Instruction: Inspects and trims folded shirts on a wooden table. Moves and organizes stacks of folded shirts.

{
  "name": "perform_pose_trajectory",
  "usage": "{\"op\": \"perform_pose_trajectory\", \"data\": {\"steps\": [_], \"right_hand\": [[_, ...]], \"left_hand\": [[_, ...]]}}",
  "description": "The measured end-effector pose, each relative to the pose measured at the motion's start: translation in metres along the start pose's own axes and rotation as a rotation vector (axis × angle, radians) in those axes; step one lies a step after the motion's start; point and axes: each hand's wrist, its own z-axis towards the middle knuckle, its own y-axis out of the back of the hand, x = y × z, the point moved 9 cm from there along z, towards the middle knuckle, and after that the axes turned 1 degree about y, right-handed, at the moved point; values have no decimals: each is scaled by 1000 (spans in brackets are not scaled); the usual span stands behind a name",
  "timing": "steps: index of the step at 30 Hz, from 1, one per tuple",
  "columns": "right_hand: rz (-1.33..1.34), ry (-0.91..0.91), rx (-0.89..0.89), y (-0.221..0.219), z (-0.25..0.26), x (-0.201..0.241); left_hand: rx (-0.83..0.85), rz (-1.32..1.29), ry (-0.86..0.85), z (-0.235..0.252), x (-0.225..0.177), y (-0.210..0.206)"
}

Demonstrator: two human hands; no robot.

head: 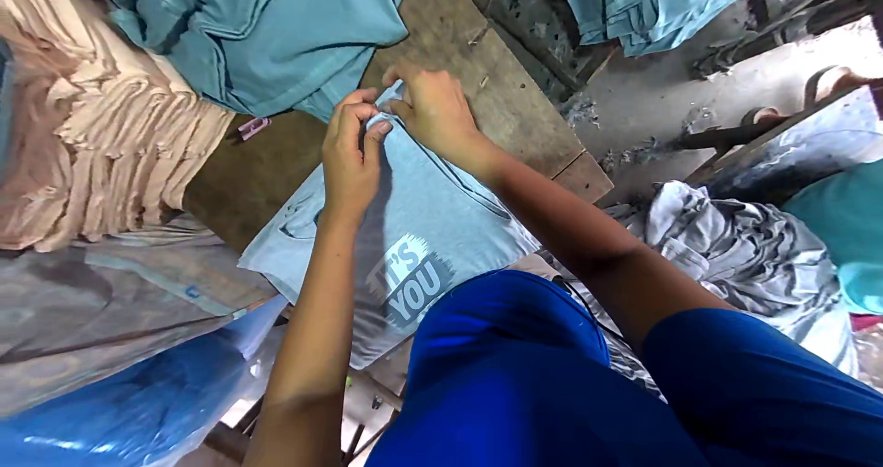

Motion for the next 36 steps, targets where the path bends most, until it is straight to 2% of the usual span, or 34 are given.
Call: {"op": "perform_pose_trajectory", "data": {"steps": [2, 5, 6, 9, 10, 13, 16, 18, 21, 23, 25, 27, 29, 31, 34, 36], "right_hand": [[243, 36, -1, -3, 2, -2], [826, 59, 38, -12, -7, -6], [865, 116, 58, -13, -14, -5], [711, 448, 195, -15, -54, -1], [636, 477, 282, -17, -72, -7], [212, 342, 571, -20, -124, -39], [-190, 333, 647, -17, -145, -57], [-299, 413, 571, -12, -147, -65], [-151, 400, 516, -7, -138, -84], [-64, 316, 363, 7, -121, -90], [-112, 185, 133, 27, -91, -92], [-139, 48, 24, 32, -54, -84], [-91, -22, 7, 17, -16, -74], [-108, -83, 69, 0, 10, -62], [-151, -138, 143, -3, 14, -37], [5, -133, 112, 2, 7, -27]], "left_hand": [[23, -5, 43, 5, 3, -7], [42, 61, 139, 12, 10, -12], [60, 91, 156, 13, 11, -13], [107, 190, 150, 10, 4, -13], [88, 207, 134, 7, 1, -12], [-18, 136, 59, -2, 3, 0], [-90, 2, -55, -11, 1, 2], [-109, -21, -91, -11, -2, 4], [-49, -11, -67, -7, -1, 4], [8, -30, -19, -5, 4, 4], [39, -84, 42, -2, 9, 6], [59, -140, 75, 2, 10, 7], [85, -196, 88, 5, 8, 5], [114, -213, 84, 9, 6, 3], [126, -182, 93, 11, 7, 4], [99, -179, 65, 11, 7, 2]]}}
